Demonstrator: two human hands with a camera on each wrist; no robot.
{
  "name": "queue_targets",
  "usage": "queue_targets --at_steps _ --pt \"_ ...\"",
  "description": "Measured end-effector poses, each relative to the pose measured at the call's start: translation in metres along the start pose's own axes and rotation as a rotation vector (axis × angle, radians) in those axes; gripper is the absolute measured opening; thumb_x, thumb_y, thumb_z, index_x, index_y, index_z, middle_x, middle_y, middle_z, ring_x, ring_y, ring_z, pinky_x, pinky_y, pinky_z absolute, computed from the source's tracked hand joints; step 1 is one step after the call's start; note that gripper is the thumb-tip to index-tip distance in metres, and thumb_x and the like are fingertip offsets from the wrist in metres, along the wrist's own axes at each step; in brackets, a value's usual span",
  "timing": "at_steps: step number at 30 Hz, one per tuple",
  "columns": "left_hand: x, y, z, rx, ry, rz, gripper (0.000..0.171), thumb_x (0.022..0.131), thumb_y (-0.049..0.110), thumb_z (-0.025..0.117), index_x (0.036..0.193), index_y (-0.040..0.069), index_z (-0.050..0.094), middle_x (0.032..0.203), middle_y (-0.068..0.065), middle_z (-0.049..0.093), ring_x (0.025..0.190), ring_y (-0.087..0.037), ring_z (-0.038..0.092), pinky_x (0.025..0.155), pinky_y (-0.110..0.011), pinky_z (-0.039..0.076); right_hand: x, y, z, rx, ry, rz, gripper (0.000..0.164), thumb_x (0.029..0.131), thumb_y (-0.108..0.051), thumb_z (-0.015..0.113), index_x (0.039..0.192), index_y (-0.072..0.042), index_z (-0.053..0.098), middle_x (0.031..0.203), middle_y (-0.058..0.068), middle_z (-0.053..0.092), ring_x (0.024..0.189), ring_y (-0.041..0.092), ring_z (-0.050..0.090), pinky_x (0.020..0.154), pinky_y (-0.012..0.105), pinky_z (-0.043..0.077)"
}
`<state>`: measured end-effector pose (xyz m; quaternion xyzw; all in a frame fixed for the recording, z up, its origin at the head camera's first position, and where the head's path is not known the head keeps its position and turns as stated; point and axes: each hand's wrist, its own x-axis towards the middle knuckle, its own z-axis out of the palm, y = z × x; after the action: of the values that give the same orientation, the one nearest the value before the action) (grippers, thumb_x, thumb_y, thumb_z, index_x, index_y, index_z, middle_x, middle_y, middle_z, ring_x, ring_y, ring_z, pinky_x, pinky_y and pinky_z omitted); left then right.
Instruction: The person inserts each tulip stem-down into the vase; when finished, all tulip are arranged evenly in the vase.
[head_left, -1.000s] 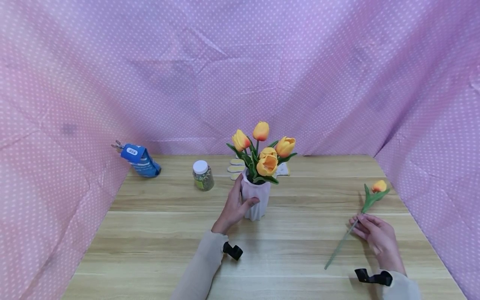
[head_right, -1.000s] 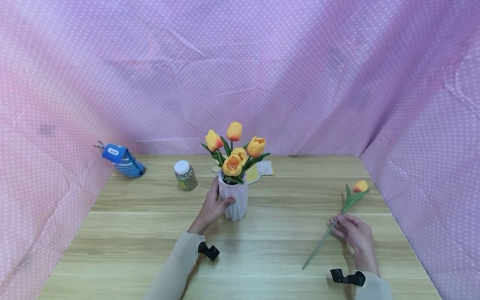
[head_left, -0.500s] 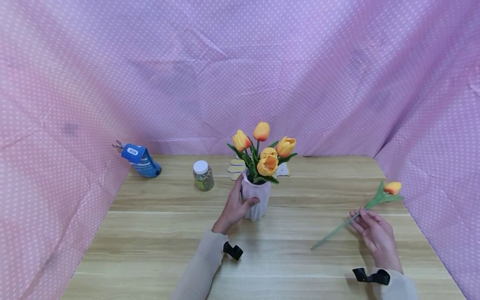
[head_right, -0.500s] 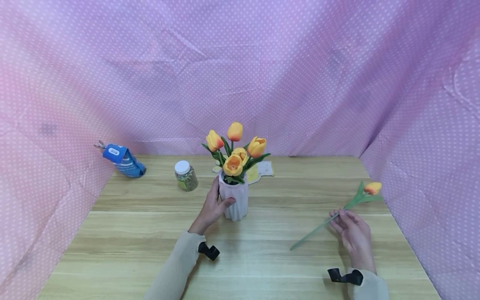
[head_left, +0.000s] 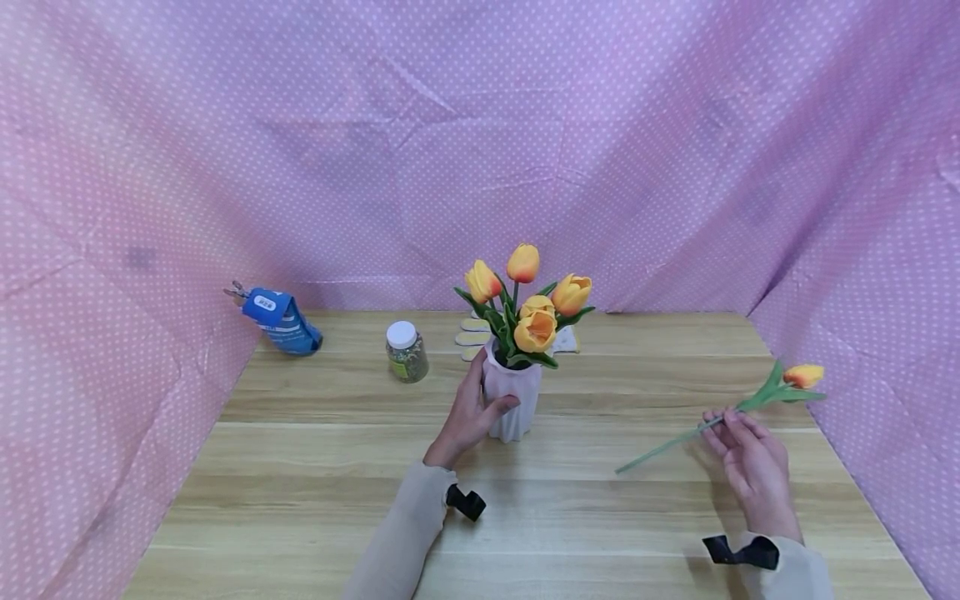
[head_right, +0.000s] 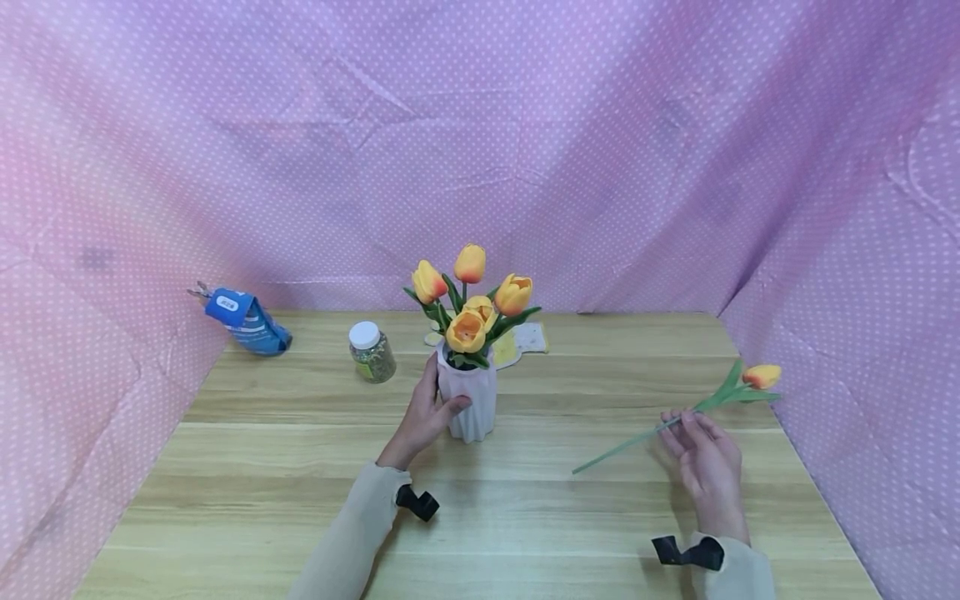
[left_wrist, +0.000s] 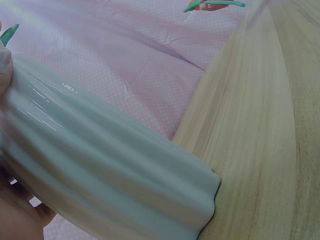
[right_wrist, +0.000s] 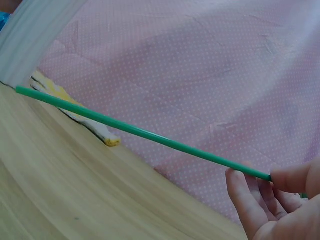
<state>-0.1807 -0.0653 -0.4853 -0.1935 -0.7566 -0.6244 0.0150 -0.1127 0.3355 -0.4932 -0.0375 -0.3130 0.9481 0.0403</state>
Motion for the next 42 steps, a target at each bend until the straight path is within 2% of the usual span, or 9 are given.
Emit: queue_targets --at_steps 4,15,24,31,42 --pt "-0.001 0.001 0.0 0.005 0.001 -0.008 0.105 0.081 0.075 0.06 0.161 0.022 0.015 0.157 -0.009 0.043 0.143 -0.03 0.045 0.122 -0.057 0.033 0.0 -0.001 0.009 0.011 -0.007 -0.037 0.031 0.102 0.009 0.039 0.098 0.006 0.07 0.09 0.017 0.075 0.09 0.028 0.076 0.082 0.039 0.064" --pt "-0.001 0.002 0.0 -0.002 -0.006 -0.003 0.103 0.082 0.073 0.061 0.161 0.023 0.016 0.155 -0.009 0.045 0.141 -0.03 0.047 0.121 -0.056 0.035 0.002 -0.005 0.032 0.008 0.014 -0.095 0.022 0.101 0.008 0.045 0.098 0.005 0.067 0.091 0.017 0.074 0.09 0.028 0.076 0.082 0.038 0.064" --pt "-0.001 0.001 0.0 -0.004 -0.006 -0.003 0.104 0.082 0.074 0.06 0.16 0.022 0.016 0.156 -0.009 0.044 0.142 -0.03 0.045 0.121 -0.056 0.034 0.006 -0.004 0.055 0.08 0.015 -0.15 0.02 0.1 0.01 0.045 0.097 0.008 0.065 0.088 0.02 0.073 0.087 0.031 0.076 0.079 0.041 0.065" --pt "0.001 0.0 0.001 0.0 -0.004 -0.016 0.103 0.08 0.076 0.059 0.16 0.026 0.016 0.156 -0.006 0.045 0.142 -0.028 0.046 0.121 -0.055 0.036 0.01 -0.001 0.075 0.107 0.013 -0.169 0.02 0.1 0.011 0.045 0.096 0.009 0.065 0.087 0.021 0.073 0.086 0.032 0.075 0.079 0.042 0.065" --pt "0.0 0.0 0.0 0.008 -0.002 -0.023 0.105 0.08 0.077 0.059 0.16 0.026 0.015 0.156 -0.007 0.045 0.142 -0.028 0.046 0.121 -0.056 0.035 0.02 0.005 0.104 0.144 0.033 -0.197 0.016 0.097 0.011 0.05 0.095 0.01 0.065 0.084 0.021 0.073 0.083 0.032 0.076 0.076 0.042 0.065"
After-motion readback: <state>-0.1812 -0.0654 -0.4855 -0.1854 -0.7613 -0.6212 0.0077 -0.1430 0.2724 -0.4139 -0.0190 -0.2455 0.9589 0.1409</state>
